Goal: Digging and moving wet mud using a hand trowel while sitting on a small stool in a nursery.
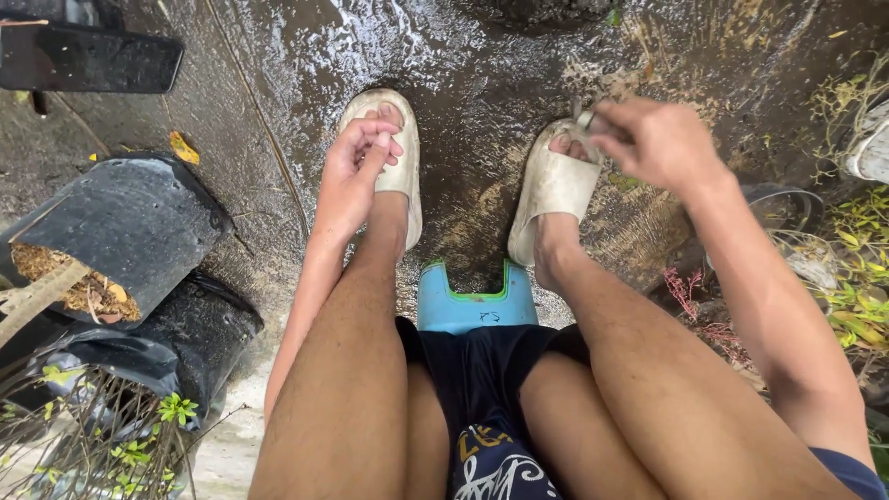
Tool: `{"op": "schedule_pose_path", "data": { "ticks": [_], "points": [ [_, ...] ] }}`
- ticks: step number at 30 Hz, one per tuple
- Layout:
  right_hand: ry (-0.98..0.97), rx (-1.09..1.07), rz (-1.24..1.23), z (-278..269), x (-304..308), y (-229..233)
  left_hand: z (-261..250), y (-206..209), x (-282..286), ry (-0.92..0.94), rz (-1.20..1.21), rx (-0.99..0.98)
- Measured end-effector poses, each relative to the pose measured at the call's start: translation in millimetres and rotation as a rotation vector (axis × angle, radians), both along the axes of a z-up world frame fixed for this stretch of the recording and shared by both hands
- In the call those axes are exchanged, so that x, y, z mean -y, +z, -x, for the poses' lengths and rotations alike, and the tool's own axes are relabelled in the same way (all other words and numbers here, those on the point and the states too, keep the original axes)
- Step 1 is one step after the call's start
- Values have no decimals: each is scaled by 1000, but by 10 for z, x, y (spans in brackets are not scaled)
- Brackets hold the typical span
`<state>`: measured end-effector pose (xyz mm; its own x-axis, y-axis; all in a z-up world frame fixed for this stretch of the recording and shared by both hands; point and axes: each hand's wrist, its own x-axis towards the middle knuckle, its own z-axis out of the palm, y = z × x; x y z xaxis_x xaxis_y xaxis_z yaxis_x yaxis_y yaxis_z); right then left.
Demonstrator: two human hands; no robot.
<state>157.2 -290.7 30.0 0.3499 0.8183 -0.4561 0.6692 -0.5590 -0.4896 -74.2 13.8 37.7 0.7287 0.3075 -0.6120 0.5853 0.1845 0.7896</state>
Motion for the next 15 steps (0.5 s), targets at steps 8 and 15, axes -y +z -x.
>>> {"op": "schedule_pose_path", "data": {
  "ticks": [8,15],
  "points": [
    [-43,142,-223,53,10,-324,-60,58,7,-32,-29,34],
    [-107,400,-243,-99,-204,632,-39,18,12,-22,-53,-38]
  ]
}}
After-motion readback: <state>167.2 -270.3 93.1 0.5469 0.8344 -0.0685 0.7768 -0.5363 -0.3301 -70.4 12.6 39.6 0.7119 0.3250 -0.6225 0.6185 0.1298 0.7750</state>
